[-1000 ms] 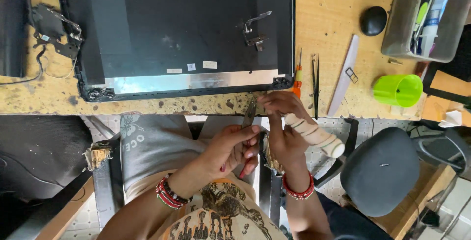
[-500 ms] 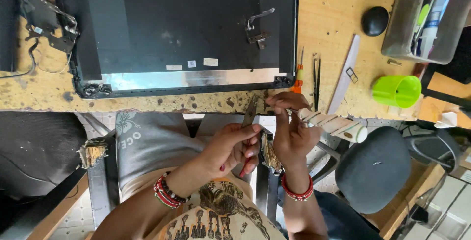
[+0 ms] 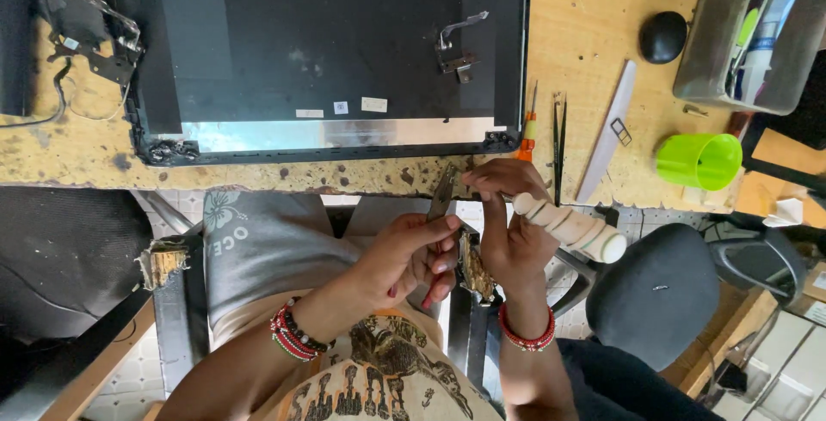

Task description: The person repairs a disassembled laptop display at a workbench. They use pliers and a screwdriver to work on a small metal bracket, handle small parts with tweezers, and then use a soldering iron to heat a component held in the other hand.

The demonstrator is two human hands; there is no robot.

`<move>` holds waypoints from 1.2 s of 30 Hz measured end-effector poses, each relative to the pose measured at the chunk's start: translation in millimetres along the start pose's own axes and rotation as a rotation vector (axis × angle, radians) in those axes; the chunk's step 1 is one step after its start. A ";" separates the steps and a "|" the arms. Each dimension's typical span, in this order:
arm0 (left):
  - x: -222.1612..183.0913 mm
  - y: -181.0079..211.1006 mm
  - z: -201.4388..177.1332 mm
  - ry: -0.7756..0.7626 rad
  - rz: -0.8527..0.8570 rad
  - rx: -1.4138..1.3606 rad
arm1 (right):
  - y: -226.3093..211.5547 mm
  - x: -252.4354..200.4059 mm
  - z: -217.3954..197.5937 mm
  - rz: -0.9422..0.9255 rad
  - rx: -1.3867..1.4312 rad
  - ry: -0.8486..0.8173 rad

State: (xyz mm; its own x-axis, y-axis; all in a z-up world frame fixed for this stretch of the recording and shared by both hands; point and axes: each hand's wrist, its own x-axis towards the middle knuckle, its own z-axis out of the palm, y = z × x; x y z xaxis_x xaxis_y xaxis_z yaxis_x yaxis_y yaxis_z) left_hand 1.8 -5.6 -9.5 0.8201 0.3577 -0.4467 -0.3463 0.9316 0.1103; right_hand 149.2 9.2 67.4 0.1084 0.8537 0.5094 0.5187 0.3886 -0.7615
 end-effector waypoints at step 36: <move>3.1 3.5 3.6 0.018 -0.021 0.053 | 0.7 0.5 2.4 0.225 -0.096 0.186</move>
State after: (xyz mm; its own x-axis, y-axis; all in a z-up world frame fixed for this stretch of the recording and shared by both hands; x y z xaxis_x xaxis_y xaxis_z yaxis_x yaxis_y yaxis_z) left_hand 4.7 -1.0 -7.3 0.8183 0.3376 -0.4652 -0.3043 0.9411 0.1477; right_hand 147.6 10.7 66.1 0.3787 0.8326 0.4041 0.5413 0.1548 -0.8264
